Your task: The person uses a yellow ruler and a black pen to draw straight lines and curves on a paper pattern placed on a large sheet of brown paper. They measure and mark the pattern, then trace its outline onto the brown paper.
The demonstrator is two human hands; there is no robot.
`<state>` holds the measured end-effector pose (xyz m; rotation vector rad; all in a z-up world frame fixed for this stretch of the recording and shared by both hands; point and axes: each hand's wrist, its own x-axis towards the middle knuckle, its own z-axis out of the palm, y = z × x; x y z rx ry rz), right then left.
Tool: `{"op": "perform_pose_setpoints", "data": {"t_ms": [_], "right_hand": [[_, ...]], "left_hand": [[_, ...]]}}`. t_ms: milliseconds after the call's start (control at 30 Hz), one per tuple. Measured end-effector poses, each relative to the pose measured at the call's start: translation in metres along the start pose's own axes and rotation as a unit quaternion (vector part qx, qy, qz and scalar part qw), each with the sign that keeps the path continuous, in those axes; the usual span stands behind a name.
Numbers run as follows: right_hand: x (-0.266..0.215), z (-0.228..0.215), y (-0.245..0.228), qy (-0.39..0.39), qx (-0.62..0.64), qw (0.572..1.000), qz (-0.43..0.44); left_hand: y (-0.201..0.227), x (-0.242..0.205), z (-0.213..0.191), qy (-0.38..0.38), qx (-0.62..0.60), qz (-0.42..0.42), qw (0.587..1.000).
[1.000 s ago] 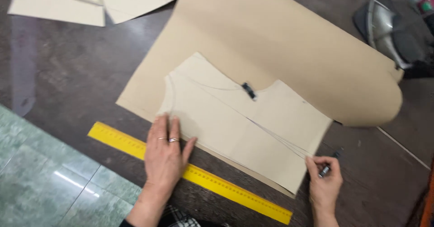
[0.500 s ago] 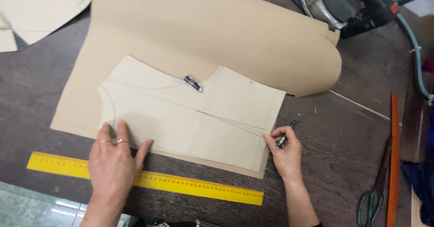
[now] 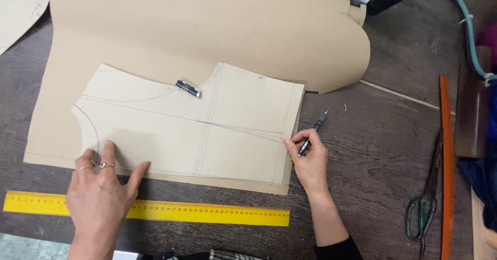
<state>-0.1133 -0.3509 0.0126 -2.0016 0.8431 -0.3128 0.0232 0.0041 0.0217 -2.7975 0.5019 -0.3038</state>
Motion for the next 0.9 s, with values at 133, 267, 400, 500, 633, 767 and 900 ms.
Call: {"op": "perform_pose_setpoints", "data": {"t_ms": [133,267,400,500,633,767,900], "right_hand": [[0.001,0.001,0.002,0.004,-0.005,1.0,0.002],[0.001,0.002,0.003,0.007,-0.013,1.0,-0.003],[0.0,0.0,0.006,0.0,-0.002,1.0,-0.009],[-0.002,-0.001,0.008,-0.003,0.0,1.0,-0.015],[-0.003,-0.001,0.008,-0.003,-0.003,1.0,-0.008],[-0.003,-0.001,0.008,0.0,0.001,1.0,-0.006],[-0.004,-0.002,0.004,-0.007,0.001,1.0,-0.007]], "left_hand": [[-0.001,0.001,-0.002,-0.045,-0.051,-0.02,0.997],[-0.002,0.001,0.001,-0.037,-0.057,-0.021,0.998],[-0.003,0.0,0.002,-0.037,-0.062,-0.023,0.997],[-0.002,0.002,-0.003,-0.043,-0.067,-0.022,0.997],[0.001,0.006,-0.012,-0.054,-0.07,-0.016,0.996],[0.002,0.007,-0.012,-0.075,-0.048,-0.017,0.996],[0.004,0.009,-0.013,-0.118,-0.059,-0.029,0.991]]}}
